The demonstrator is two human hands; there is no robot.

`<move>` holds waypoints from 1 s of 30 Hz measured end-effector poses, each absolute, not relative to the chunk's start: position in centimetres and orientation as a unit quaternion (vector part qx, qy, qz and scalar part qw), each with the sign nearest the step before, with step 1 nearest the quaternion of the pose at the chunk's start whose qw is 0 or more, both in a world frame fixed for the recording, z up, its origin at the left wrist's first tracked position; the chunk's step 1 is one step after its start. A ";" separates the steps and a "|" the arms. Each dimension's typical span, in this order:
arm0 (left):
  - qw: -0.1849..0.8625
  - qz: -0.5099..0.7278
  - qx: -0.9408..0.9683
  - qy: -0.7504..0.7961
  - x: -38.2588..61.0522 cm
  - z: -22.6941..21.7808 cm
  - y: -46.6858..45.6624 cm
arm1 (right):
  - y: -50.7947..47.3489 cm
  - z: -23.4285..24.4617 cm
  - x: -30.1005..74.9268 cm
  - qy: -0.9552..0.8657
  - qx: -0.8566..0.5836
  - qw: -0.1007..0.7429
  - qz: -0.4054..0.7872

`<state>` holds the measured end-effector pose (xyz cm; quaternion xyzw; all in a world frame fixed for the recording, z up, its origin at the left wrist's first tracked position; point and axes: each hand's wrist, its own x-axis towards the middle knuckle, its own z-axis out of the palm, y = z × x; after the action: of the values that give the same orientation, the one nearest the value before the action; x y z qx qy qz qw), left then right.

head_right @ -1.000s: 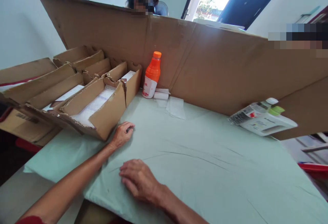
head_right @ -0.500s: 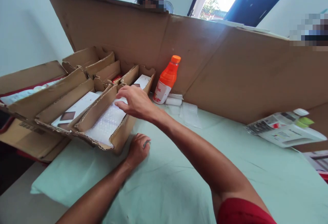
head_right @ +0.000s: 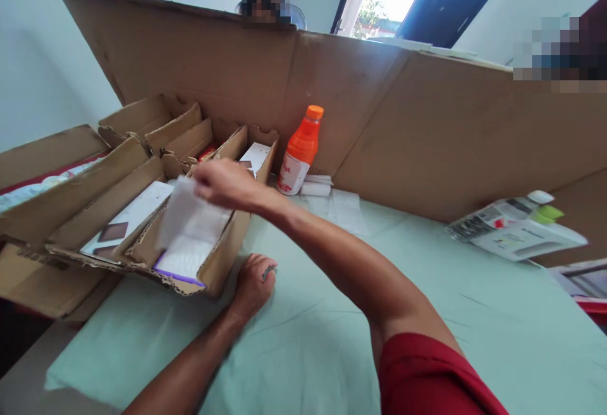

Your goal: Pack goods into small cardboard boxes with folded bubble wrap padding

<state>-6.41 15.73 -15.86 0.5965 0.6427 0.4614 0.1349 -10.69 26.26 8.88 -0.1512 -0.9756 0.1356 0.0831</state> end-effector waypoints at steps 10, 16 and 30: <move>0.153 0.479 0.590 0.632 -6.3 -15.8 15.4 | 40.1 9.3 8.4 -0.811 -0.491 0.259 0.186; 0.159 0.482 0.588 0.629 -6.3 -15.8 15.4 | 38.8 9.6 2.2 -0.884 -0.386 0.241 0.109; 0.166 0.497 0.574 0.629 -6.1 -16.0 15.9 | 38.7 5.7 -16.9 -0.966 -0.183 -0.182 0.011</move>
<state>-6.07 15.88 -15.99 0.5740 0.6292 0.4971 0.1660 -16.86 38.72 5.71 -0.1833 -0.9661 0.0109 -0.1817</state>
